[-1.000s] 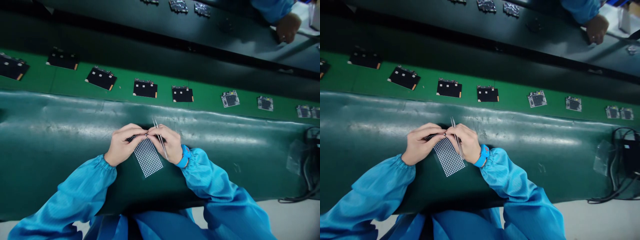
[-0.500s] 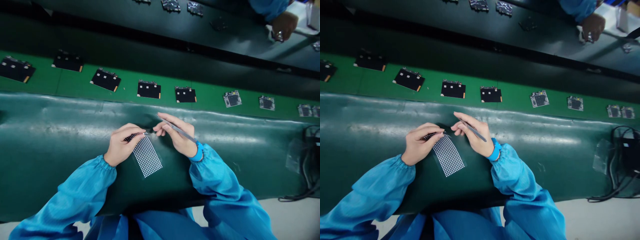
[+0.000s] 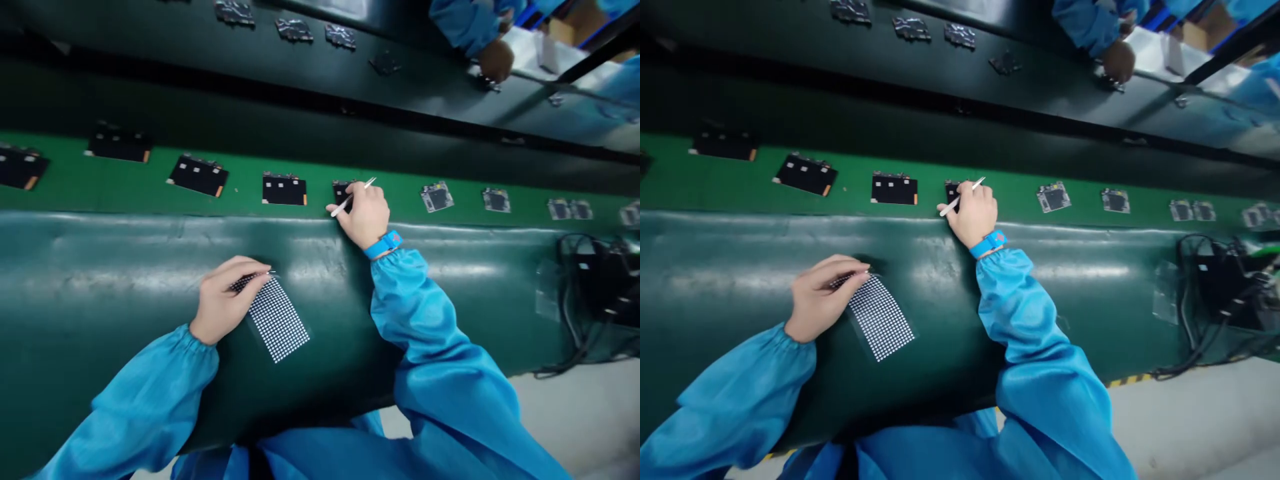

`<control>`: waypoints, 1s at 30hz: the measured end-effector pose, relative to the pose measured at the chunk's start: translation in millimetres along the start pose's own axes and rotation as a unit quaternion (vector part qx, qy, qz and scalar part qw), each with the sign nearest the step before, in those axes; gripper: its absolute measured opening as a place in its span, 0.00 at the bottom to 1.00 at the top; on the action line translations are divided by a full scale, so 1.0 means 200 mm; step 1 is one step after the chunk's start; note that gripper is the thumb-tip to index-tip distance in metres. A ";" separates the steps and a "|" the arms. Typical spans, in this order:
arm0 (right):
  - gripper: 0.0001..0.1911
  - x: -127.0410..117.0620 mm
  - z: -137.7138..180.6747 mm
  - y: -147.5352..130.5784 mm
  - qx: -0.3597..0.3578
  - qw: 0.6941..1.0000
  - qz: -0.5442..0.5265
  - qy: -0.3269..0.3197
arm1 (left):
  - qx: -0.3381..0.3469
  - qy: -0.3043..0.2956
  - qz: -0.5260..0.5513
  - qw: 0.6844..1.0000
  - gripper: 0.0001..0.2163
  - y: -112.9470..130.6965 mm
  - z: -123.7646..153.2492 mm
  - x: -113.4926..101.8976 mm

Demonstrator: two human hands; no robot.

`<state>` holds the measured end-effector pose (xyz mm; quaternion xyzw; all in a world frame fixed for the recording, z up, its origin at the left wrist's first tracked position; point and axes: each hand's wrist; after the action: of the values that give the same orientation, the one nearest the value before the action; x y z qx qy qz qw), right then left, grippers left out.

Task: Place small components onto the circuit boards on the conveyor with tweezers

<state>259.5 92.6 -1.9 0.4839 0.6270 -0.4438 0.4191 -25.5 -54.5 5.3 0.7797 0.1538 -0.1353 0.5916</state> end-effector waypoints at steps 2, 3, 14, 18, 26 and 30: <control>0.21 0.01 -0.02 -0.01 0.011 1.000 0.018 -0.018 | 0.000 0.000 0.000 1.000 0.02 0.00 -0.01 0.01; 0.19 0.00 -0.02 0.00 0.015 0.999 0.023 -0.023 | -0.001 -0.001 0.001 1.000 0.03 0.01 -0.01 0.01; 0.08 -0.21 -0.23 0.37 0.139 0.965 -0.129 0.184 | -0.014 -0.012 -0.001 1.000 0.03 -0.02 0.02 -0.01; 0.10 -0.18 -0.21 0.45 0.210 0.934 -0.237 0.168 | -0.012 -0.013 -0.002 1.000 0.03 -0.03 0.02 -0.01; 0.25 -0.20 0.15 0.10 0.104 0.881 -0.456 0.064 | -0.011 -0.006 0.009 1.000 0.03 -0.01 0.00 0.01; 0.25 -0.27 0.34 -0.19 0.052 0.706 -0.676 -0.203 | -0.007 -0.002 0.006 1.000 0.04 0.00 -0.02 0.02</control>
<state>238.5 9.4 39.0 -0.1502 0.6620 -0.7278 0.0976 -22.8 -51.1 4.7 0.7761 0.1483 -0.1323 0.5984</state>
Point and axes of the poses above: each hand's wrist, its own z-axis away from the middle knuckle, its own x-axis out of the palm, y = z × x, and after that the axes turned 2 degrees about -x, right-handed
